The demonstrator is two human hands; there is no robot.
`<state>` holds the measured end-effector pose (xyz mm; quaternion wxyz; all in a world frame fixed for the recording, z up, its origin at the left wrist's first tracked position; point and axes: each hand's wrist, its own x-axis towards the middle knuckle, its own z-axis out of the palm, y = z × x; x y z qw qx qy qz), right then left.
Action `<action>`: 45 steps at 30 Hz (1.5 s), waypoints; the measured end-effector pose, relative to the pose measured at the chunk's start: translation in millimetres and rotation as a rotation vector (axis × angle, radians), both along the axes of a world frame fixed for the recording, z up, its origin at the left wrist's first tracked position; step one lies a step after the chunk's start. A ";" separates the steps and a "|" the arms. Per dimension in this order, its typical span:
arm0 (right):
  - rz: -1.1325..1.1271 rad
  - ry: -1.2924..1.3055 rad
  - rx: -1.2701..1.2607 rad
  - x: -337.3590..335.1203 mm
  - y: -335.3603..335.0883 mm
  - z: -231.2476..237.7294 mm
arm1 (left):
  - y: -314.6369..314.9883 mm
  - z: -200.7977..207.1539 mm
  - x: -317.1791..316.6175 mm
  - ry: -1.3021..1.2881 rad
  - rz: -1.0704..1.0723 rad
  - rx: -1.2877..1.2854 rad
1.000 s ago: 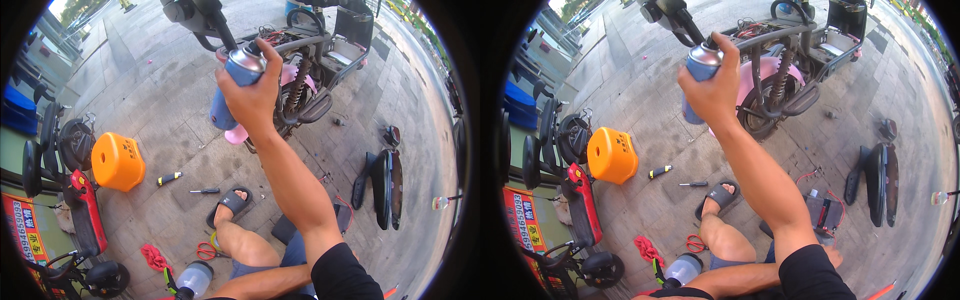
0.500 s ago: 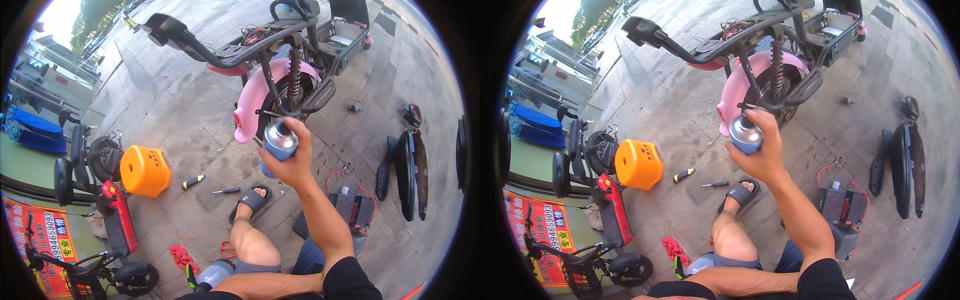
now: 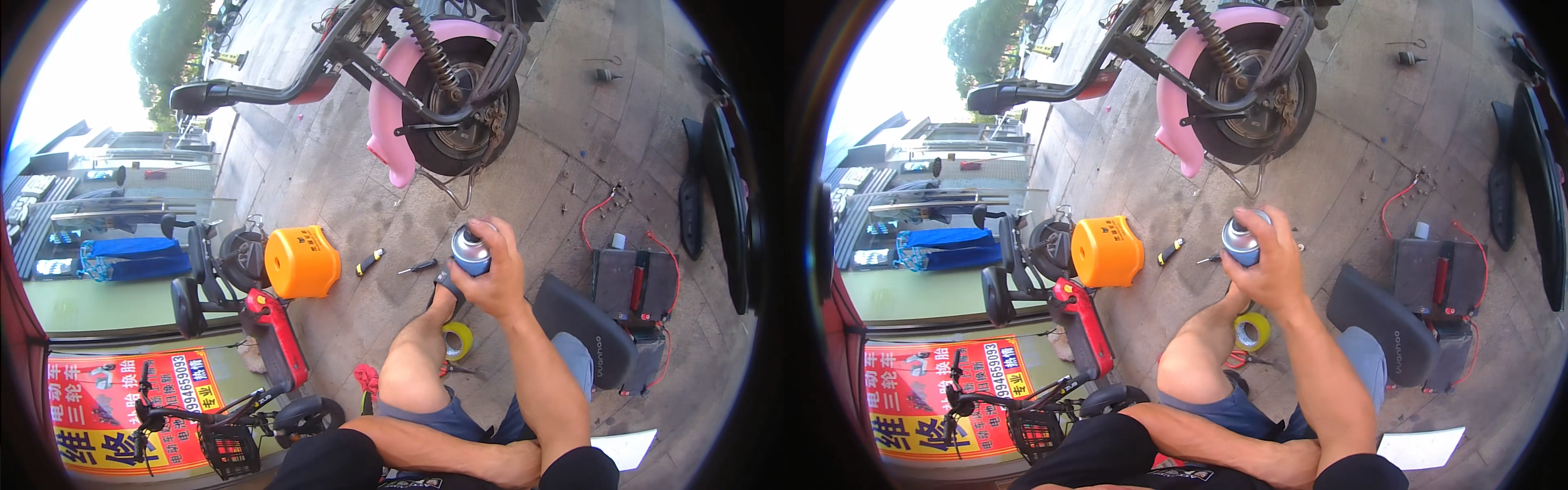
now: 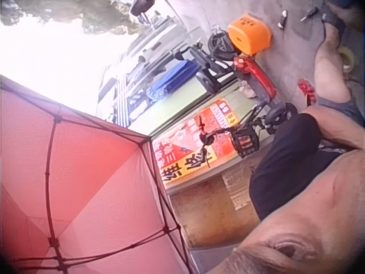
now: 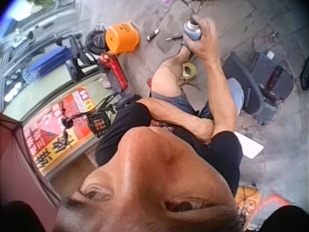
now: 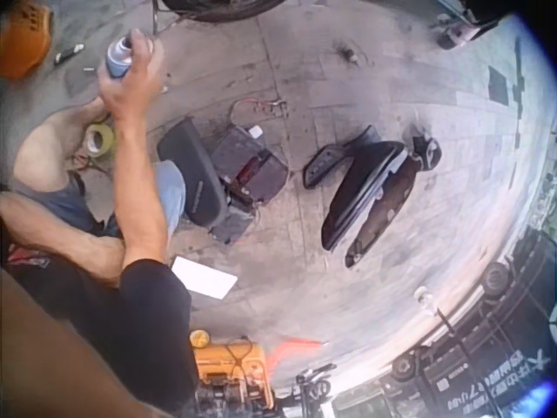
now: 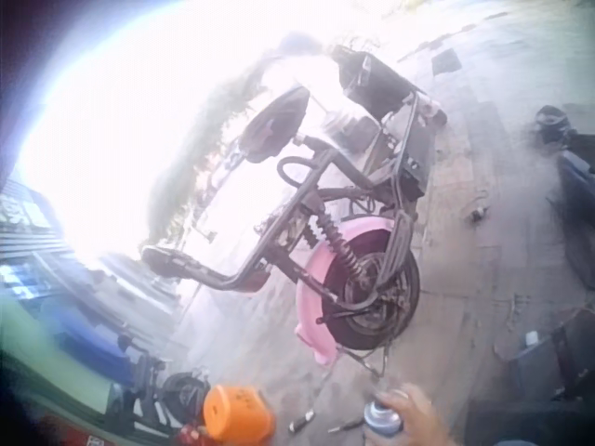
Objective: The person sprays a black plastic scooter part with a blue aerosol can, then picks up a red scooter headlight assembly and inspects its internal components. The person manipulates the headlight housing and internal reflector while standing in a workshop area.
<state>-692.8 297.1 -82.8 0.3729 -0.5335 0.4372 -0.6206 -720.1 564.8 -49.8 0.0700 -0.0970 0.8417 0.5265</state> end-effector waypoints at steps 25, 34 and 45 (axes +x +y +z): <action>-0.036 -0.134 0.014 -11.2 10.5 29.2 | -2.1 6.2 -5.0 0.004 -0.048 0.230; -0.188 0.033 0.191 -38.0 48.6 42.5 | 21.4 56.8 9.8 0.142 -0.271 0.757; -0.519 0.195 0.444 -36.2 117.7 19.9 | -36.1 84.7 60.6 -0.031 -0.411 0.746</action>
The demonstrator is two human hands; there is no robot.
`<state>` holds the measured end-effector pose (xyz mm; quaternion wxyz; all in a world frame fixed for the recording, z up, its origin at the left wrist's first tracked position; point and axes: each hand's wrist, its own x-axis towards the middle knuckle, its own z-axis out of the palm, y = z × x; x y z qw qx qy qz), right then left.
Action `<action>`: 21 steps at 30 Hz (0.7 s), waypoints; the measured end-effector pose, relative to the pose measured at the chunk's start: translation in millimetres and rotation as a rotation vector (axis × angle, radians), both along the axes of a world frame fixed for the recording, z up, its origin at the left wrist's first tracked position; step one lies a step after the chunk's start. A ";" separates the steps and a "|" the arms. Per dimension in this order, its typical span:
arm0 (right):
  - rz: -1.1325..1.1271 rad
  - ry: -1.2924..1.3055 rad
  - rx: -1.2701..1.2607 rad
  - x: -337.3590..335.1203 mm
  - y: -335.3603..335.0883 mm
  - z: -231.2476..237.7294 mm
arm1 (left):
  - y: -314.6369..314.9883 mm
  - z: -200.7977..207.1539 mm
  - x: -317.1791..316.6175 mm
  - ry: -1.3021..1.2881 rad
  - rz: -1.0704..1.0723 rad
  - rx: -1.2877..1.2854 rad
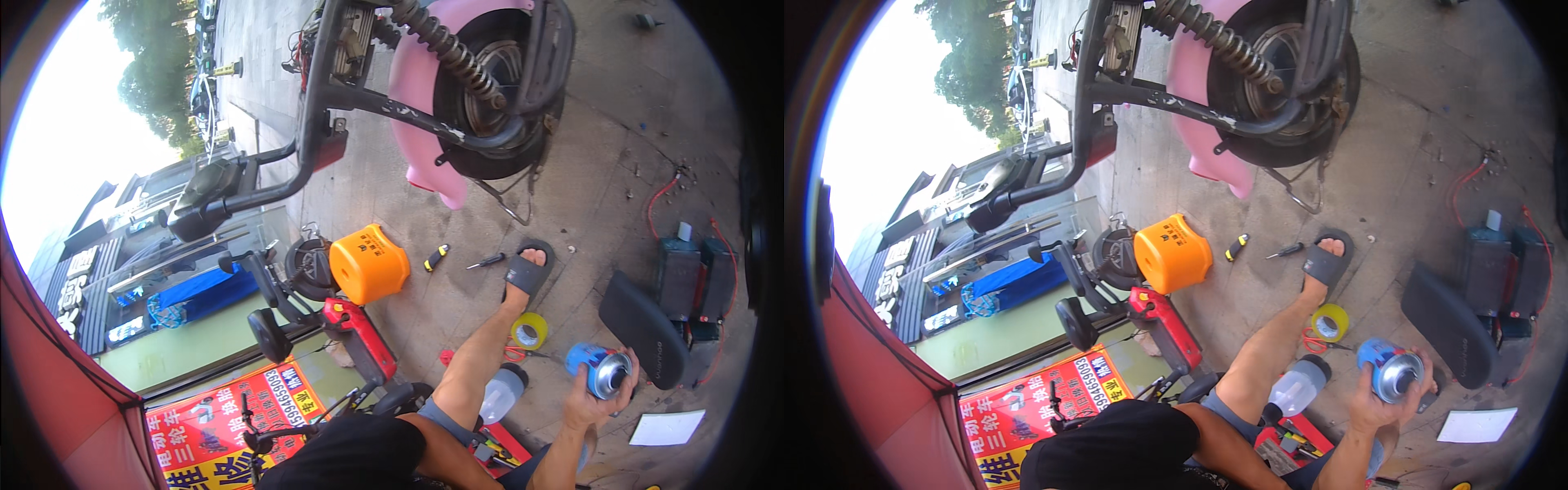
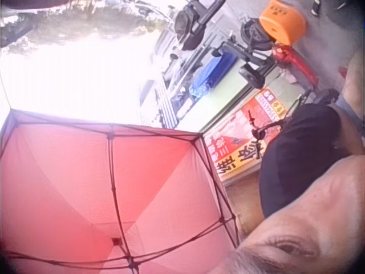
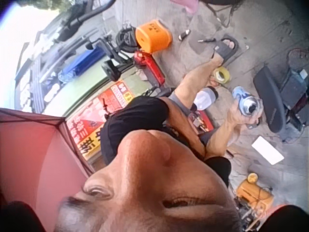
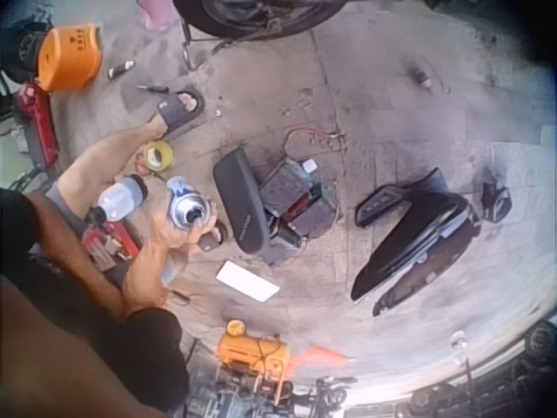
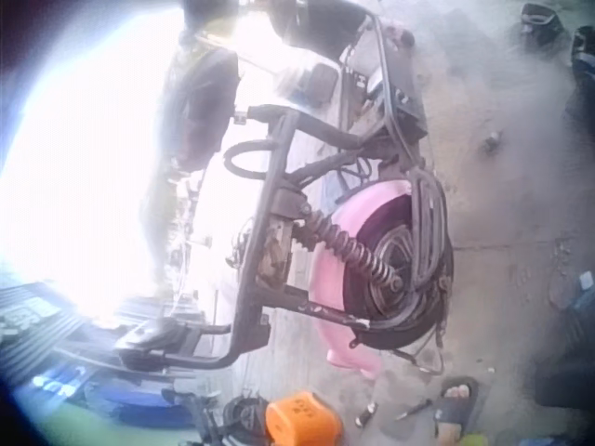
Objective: The person sprays a black plastic scooter part with a blue aerosol can, then picks up a red scooter headlight assembly and inspects its internal components. The person manipulates the headlight housing and internal reflector while standing in a workshop area.
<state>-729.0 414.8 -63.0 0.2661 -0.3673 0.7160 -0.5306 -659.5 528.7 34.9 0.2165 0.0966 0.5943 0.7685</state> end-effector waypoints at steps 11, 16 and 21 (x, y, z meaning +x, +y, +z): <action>-0.134 0.132 0.228 19.5 14.6 -7.4 | -69.8 30.0 42.6 -0.089 -0.132 -0.108; -0.188 0.272 0.288 7.5 -5.8 18.8 | -81.5 52.8 61.6 -0.067 -0.210 -0.142; -0.272 0.383 0.288 12.1 -30.8 57.7 | -98.2 82.2 88.8 -0.036 -0.337 -0.189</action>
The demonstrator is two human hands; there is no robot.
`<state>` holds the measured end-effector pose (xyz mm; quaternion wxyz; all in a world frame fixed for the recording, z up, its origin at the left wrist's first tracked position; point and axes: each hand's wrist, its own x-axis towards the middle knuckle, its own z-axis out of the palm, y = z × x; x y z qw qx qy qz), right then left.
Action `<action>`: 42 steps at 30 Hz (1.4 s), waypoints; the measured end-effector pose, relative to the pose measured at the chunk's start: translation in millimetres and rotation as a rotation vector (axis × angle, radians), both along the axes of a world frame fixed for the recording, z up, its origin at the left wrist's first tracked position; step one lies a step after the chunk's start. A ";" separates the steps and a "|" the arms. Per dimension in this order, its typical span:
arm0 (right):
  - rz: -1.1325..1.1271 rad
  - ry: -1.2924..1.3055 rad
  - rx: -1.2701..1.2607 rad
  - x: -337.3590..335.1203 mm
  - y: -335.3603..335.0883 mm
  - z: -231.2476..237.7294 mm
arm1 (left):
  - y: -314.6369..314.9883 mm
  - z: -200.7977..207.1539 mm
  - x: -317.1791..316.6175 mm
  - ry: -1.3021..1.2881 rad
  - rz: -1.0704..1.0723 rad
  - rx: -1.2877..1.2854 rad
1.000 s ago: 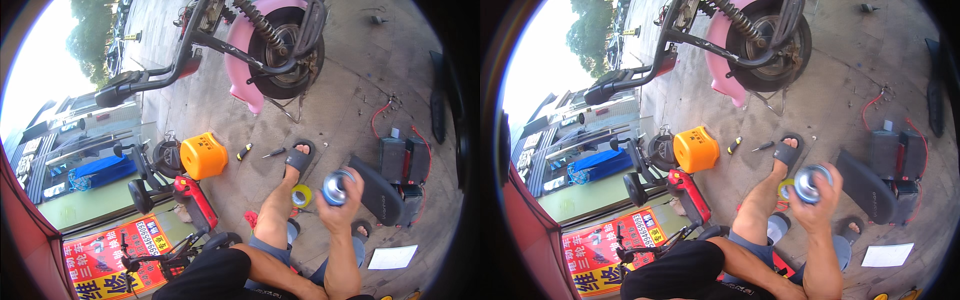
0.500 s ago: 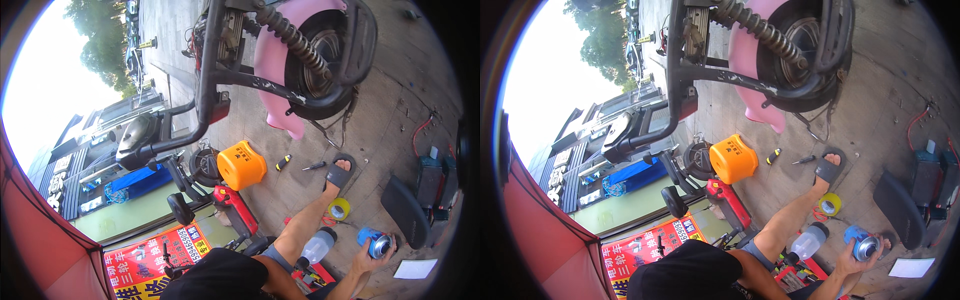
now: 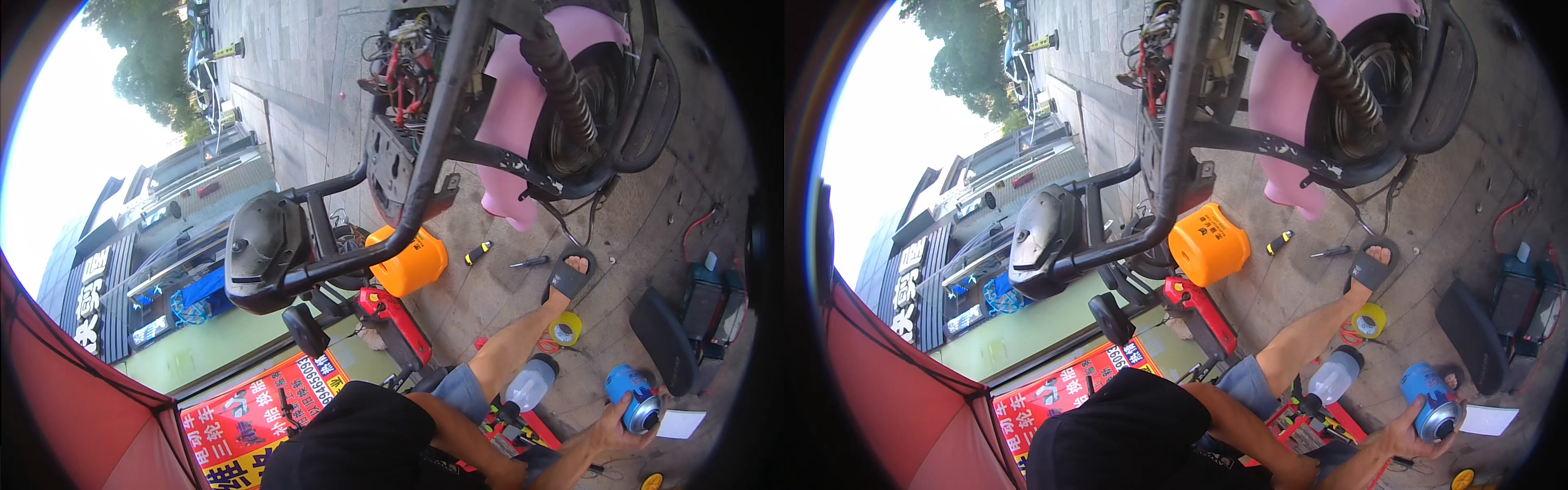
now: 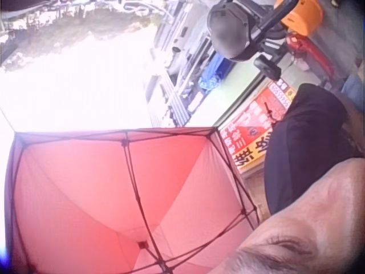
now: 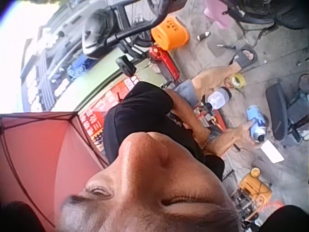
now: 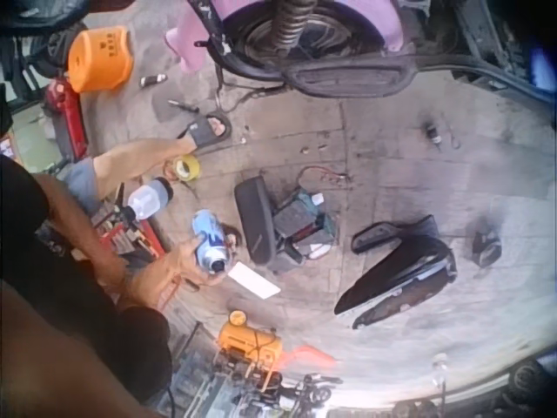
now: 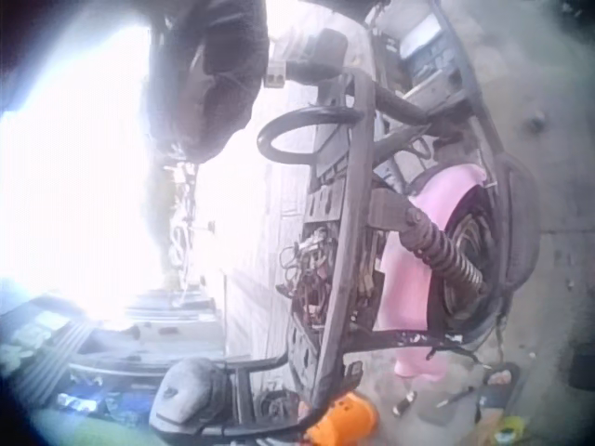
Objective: The person sprays a black plastic scooter part with a blue aerosol can, then picks up a red scooter headlight assembly and inspects its internal components. The person manipulates the headlight housing and internal reflector while standing in a workshop area.
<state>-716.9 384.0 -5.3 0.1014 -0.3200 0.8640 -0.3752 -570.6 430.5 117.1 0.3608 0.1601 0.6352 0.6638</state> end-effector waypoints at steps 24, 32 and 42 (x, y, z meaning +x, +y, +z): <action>0.321 -0.301 -0.255 -11.5 -91.3 128.1 | -137.2 68.7 154.9 -0.479 0.862 -0.742; 0.416 -0.148 -0.286 -2.9 -142.2 219.1 | -142.5 92.0 173.0 -0.447 0.850 -0.815; 0.804 -0.520 -0.276 12.8 -244.4 246.6 | -157.6 130.0 137.2 -0.480 0.934 -0.875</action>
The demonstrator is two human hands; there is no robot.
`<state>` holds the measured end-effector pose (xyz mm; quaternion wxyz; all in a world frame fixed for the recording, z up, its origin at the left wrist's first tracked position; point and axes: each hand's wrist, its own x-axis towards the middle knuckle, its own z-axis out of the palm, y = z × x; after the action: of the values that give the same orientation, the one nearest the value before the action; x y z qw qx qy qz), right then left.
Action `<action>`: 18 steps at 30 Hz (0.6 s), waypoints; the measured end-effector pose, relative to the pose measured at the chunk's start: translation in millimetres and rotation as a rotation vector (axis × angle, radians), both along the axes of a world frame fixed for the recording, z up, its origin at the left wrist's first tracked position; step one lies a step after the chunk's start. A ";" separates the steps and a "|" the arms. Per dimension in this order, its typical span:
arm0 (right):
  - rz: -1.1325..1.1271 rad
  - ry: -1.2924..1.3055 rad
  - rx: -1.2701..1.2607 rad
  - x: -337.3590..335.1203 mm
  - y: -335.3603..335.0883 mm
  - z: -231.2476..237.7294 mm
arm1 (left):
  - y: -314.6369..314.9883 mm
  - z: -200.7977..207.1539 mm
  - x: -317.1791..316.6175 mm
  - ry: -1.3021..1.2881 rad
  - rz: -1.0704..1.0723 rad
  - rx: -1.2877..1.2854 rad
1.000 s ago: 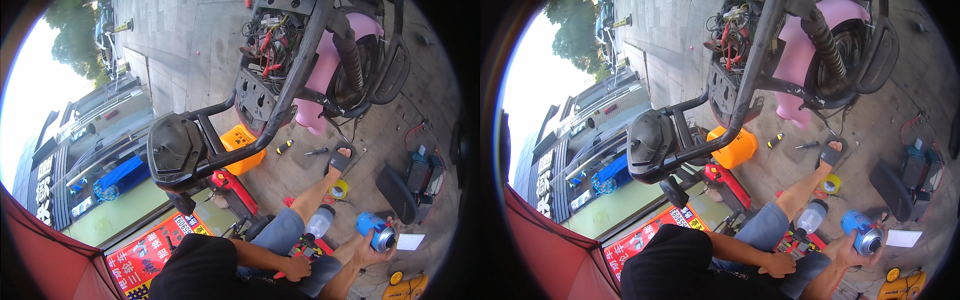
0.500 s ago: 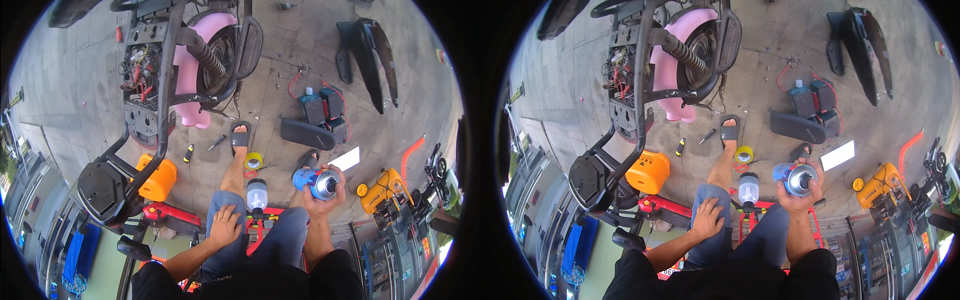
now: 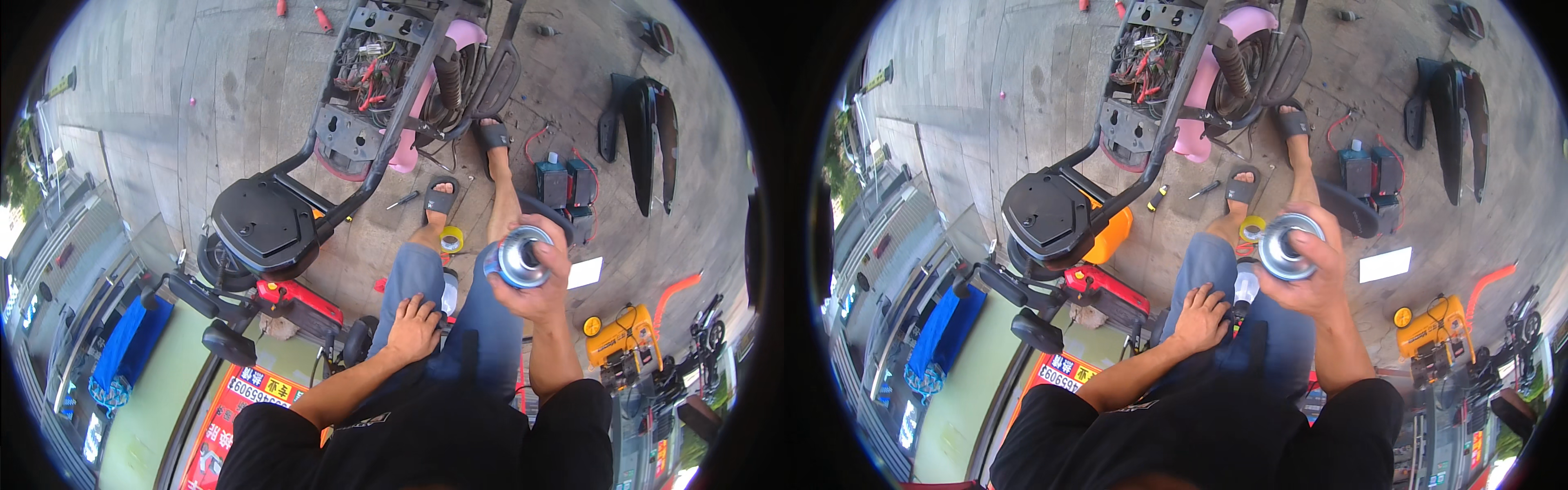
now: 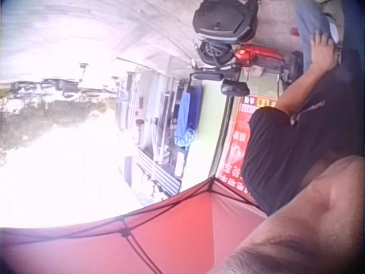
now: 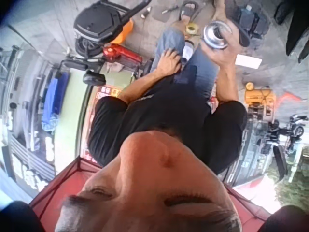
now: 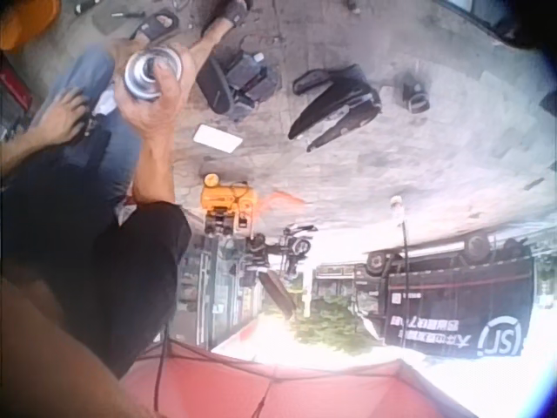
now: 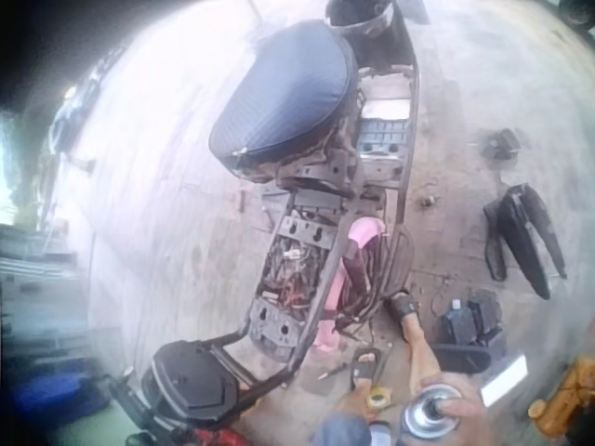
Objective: The person sprays a black plastic scooter part with a blue aerosol can, then picks up a red scooter headlight assembly and inspects its internal components. The person manipulates the headlight housing and internal reflector while standing in a workshop area.
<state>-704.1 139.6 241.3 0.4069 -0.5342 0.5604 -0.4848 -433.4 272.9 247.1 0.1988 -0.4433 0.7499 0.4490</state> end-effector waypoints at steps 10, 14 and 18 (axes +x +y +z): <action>0.393 -0.204 0.149 5.2 -117.3 -48.6 | -26.1 9.3 -94.2 -0.075 0.106 0.235; 0.548 -0.230 0.227 19.8 -150.4 -55.8 | -32.8 10.0 -118.0 -0.103 0.138 0.260; 0.678 -0.301 0.245 46.6 -171.2 -60.3 | -37.8 10.1 -134.5 -0.134 0.179 0.364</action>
<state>-657.5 -31.7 181.0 0.6824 -0.5593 0.3400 -0.3255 -567.8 235.1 257.2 0.2843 -0.4938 0.5991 0.5625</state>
